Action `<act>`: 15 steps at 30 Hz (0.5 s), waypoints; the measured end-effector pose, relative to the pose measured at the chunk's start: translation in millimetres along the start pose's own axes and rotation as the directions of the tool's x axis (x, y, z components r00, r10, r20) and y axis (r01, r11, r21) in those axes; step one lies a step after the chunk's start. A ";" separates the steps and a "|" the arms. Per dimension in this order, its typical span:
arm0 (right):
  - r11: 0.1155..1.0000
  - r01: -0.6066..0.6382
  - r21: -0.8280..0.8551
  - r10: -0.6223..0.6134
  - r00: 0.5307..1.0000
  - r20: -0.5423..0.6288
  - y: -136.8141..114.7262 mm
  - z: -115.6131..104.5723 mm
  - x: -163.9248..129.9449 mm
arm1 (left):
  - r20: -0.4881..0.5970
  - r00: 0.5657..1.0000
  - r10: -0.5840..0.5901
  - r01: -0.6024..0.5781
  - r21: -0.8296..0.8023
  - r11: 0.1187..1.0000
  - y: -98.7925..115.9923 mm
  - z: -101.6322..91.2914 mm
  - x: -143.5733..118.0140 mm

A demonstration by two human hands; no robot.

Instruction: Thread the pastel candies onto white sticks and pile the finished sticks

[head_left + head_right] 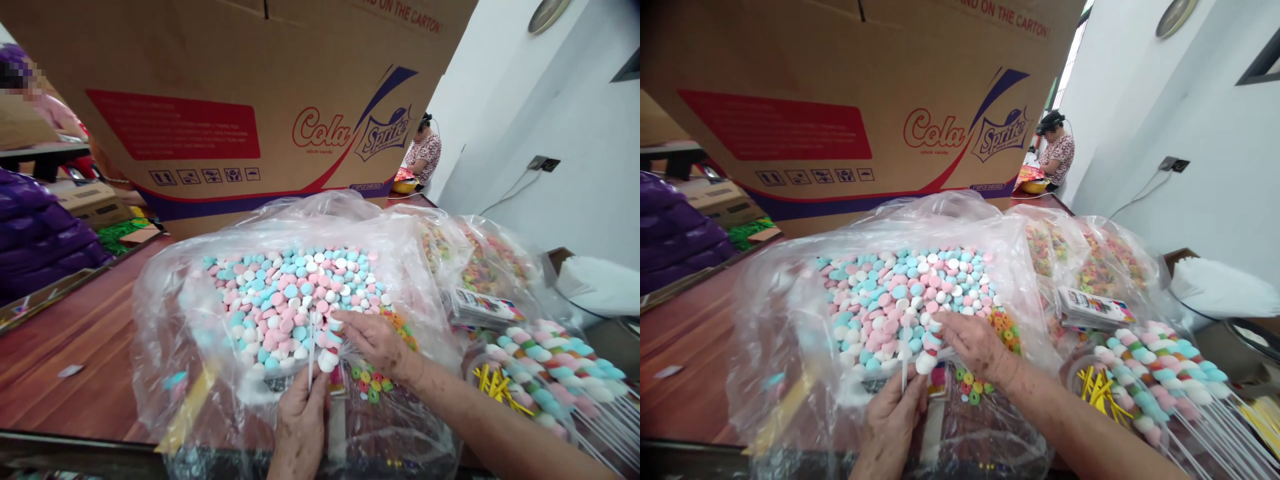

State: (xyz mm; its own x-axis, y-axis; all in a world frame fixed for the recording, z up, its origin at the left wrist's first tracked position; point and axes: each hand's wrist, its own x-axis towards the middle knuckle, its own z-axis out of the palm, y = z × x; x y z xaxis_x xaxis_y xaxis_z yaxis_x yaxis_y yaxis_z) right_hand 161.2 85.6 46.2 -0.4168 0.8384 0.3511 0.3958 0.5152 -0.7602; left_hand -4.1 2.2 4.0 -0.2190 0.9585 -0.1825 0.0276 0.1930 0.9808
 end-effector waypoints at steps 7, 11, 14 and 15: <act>0.986 -0.110 0.122 0.107 0.994 0.033 -19.7 -6.5 2.4 | 0.018 1.000 -0.023 0.025 -0.075 0.997 4.9 2.2 -2.2; 0.942 -0.148 0.301 0.148 0.989 0.023 -27.1 -7.4 3.6 | 0.034 0.999 -0.025 0.030 -0.139 0.990 6.3 2.7 -1.5; 0.936 -0.156 0.317 0.162 0.987 0.010 -29.9 -6.7 4.0 | 0.094 0.995 -0.029 0.040 -0.120 0.992 7.2 -0.8 -2.0; 0.937 -0.162 0.310 0.167 0.986 0.010 -32.0 -6.2 3.8 | 0.111 0.994 -0.022 0.032 -0.094 0.995 7.7 -2.7 -2.5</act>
State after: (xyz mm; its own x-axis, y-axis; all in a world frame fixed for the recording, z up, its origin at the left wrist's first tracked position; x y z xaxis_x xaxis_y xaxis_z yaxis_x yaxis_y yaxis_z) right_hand 152.0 73.5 75.2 -0.3532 0.9108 0.2138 0.1845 0.2918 -0.9385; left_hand -6.0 0.8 12.2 -0.1099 0.9715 -0.2101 -0.0708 0.2032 0.9766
